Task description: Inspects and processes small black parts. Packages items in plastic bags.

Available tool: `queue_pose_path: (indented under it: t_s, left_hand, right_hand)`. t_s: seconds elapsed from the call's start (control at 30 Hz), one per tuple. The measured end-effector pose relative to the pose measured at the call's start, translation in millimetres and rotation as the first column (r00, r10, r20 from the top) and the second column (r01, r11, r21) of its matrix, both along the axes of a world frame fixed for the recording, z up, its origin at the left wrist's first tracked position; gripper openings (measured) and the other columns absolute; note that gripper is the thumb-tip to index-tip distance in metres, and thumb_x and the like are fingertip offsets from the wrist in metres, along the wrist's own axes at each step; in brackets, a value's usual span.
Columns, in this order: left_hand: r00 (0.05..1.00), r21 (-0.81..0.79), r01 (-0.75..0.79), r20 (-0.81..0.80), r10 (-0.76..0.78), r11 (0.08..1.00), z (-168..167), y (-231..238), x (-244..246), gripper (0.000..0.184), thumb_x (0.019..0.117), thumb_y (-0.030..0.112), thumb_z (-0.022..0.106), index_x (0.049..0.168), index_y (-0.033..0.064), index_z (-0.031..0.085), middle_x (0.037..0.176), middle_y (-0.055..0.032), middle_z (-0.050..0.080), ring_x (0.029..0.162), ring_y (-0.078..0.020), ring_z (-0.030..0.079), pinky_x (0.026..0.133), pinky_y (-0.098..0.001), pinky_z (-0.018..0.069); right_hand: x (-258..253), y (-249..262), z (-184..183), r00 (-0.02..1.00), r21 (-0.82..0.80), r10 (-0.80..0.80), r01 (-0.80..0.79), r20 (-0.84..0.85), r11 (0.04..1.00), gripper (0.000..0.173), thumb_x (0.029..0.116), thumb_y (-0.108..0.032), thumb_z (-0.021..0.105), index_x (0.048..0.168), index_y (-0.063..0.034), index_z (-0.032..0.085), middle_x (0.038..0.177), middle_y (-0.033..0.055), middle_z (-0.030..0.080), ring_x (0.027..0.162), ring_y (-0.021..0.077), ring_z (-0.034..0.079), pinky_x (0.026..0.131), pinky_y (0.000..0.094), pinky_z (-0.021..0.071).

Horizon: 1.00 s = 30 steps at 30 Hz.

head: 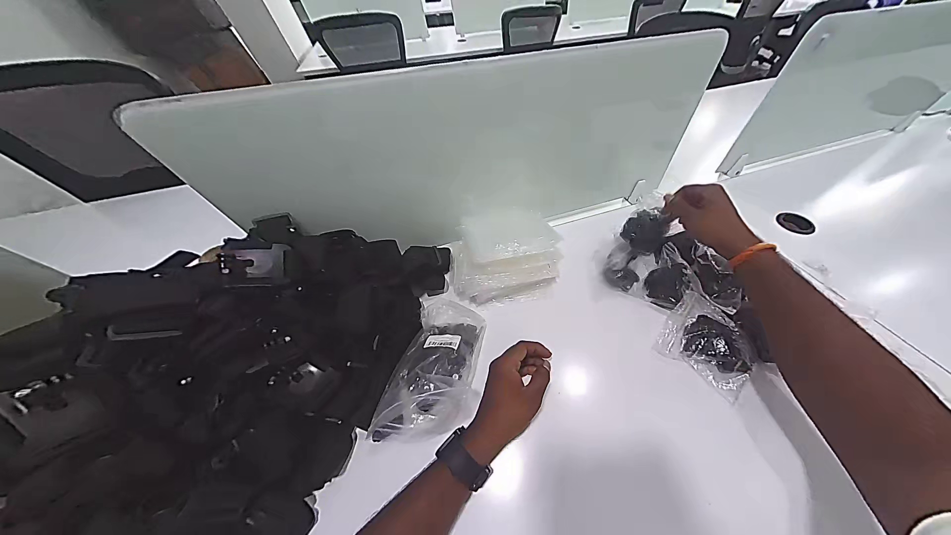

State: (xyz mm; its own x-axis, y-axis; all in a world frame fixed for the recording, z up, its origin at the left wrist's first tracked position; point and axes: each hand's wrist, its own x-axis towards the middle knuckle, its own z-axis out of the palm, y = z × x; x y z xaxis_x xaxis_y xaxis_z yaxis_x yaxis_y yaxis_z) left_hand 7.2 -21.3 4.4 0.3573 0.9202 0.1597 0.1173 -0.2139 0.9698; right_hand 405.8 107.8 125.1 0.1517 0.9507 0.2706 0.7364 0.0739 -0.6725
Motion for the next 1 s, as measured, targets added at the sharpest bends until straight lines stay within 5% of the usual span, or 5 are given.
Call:
queue_pose_path:
  t_s: [0.13, 0.37, 0.6, 0.7, 1.0]
  left_hand:
    - [1.000, 0.001, 0.015, -0.003, -0.015, 1.000, 0, 0, -1, 0.017, 0.0946, 0.005, 0.061, 0.110, 0.0022, 0.069, 0.100, -0.0054, 0.072, 0.086, -0.0099, 0.070, 0.079, -0.0256, 0.0598]
    - [0.999, 0.015, 0.035, -0.013, -0.034, 0.999, -1, 0, -2, 0.018, 0.0950, 0.006, 0.060, 0.110, 0.0016, 0.069, 0.100, -0.0059, 0.071, 0.086, -0.0097, 0.069, 0.080, -0.0253, 0.0595]
    - [0.998, 0.012, 0.045, -0.032, -0.045, 0.999, 0, 0, -2, 0.019, 0.0951, 0.007, 0.060, 0.111, 0.0016, 0.069, 0.102, -0.0064, 0.071, 0.088, -0.0098, 0.070, 0.082, -0.0258, 0.0597]
    - [0.999, 0.020, 0.035, -0.029, -0.035, 0.999, 0, 1, -2, 0.019, 0.0947, 0.007, 0.060, 0.111, 0.0019, 0.068, 0.102, -0.0062, 0.071, 0.087, -0.0095, 0.069, 0.080, -0.0252, 0.0596]
    - [0.968, -0.069, 0.050, 0.247, -0.032, 0.996, 5, 1, -4, 0.042, 0.1068, 0.017, 0.046, 0.141, -0.0076, 0.041, 0.117, -0.0157, 0.070, 0.102, -0.0240, 0.073, 0.089, -0.0399, 0.0622]
  right_hand:
    - [-18, -3, -24, 0.871, -0.333, 0.061, 0.121, 0.488, 0.935, 0.037, 0.0921, -0.040, 0.074, 0.090, -0.0035, 0.072, 0.089, 0.0233, 0.068, 0.088, 0.0455, 0.066, 0.077, 0.0732, 0.0490]
    - [-42, 6, -46, 0.721, -0.332, 0.018, 0.296, 0.692, 0.896, 0.025, 0.0814, -0.022, 0.080, 0.091, -0.0012, 0.071, 0.097, 0.0276, 0.069, 0.096, 0.0519, 0.064, 0.083, 0.0768, 0.0433]
    - [-1, -6, 37, 0.977, -0.044, -0.194, 0.191, -0.084, 0.981, 0.029, 0.1041, -0.017, 0.048, 0.110, 0.0083, 0.061, 0.102, 0.0206, 0.068, 0.087, 0.0272, 0.065, 0.081, 0.0486, 0.0522]
    - [-17, -42, 65, 0.891, 0.035, -0.034, 0.056, -0.454, 0.998, 0.017, 0.1064, -0.017, 0.038, 0.102, -0.0101, 0.052, 0.091, 0.0000, 0.074, 0.075, 0.0091, 0.071, 0.070, 0.0280, 0.0589]
    - [-113, -145, -12, 0.480, 0.139, 0.481, -0.587, -0.734, 0.798, 0.032, 0.1019, -0.050, 0.053, 0.108, -0.0212, 0.068, 0.105, 0.0039, 0.075, 0.093, 0.0168, 0.073, 0.083, 0.0340, 0.0619]
